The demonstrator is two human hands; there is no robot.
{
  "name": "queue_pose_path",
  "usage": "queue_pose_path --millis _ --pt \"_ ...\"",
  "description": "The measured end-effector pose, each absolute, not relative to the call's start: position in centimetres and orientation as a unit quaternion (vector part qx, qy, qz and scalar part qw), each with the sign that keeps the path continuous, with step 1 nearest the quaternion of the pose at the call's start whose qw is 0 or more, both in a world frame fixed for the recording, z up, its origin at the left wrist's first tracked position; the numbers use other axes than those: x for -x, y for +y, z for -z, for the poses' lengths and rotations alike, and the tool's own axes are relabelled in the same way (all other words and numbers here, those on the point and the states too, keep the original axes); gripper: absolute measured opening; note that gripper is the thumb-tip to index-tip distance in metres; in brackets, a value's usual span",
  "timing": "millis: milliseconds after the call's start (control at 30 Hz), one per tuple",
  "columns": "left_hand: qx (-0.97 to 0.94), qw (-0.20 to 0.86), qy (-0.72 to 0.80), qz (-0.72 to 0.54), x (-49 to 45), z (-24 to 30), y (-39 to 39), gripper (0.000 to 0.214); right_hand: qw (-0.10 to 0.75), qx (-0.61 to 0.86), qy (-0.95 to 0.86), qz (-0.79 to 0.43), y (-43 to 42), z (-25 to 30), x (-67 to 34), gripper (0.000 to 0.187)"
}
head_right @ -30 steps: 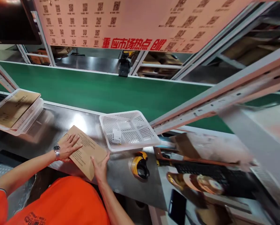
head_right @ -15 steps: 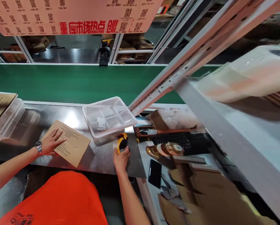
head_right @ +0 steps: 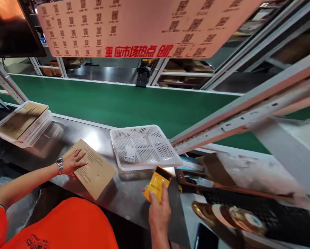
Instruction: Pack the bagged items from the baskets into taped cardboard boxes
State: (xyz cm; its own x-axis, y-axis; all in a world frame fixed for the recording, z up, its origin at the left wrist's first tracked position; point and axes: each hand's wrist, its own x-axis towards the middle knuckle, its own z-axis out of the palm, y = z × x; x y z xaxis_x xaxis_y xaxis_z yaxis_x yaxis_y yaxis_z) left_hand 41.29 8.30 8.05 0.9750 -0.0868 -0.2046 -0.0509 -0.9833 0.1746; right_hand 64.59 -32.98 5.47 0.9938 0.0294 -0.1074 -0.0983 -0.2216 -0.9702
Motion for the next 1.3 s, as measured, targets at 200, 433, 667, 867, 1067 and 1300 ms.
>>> queue_pose_path --millis 200,433,667,867,1067,1300 --pt "-0.99 0.096 -0.034 0.101 -41.4 -7.7 8.2 0.12 0.703 0.674 -0.029 -0.226 -22.8 -11.8 -56.9 0.073" --pt "-0.988 0.118 -0.033 0.093 -41.6 -7.6 7.9 0.118 0.67 0.662 -0.157 -0.297 -16.6 -9.8 -54.5 0.077" --pt "-0.974 0.196 -0.015 0.111 -41.6 -8.9 7.7 0.136 0.671 0.665 -0.157 -0.288 -18.1 -7.7 -55.1 0.074" --pt "-0.835 0.522 0.173 -0.037 -42.9 -12.5 8.7 0.076 0.679 0.654 -0.17 -0.287 -18.3 -7.5 -55.5 0.073" --pt "-0.603 0.702 0.378 0.003 -45.9 -12.9 3.8 0.071 0.685 0.643 -0.18 -0.292 -18.6 -7.3 -55.7 0.072" --pt "-0.708 0.625 0.328 0.01 -46.2 -11.6 2.4 0.07 0.656 0.65 -0.228 -0.309 -18.8 -8.2 -55.6 0.067"
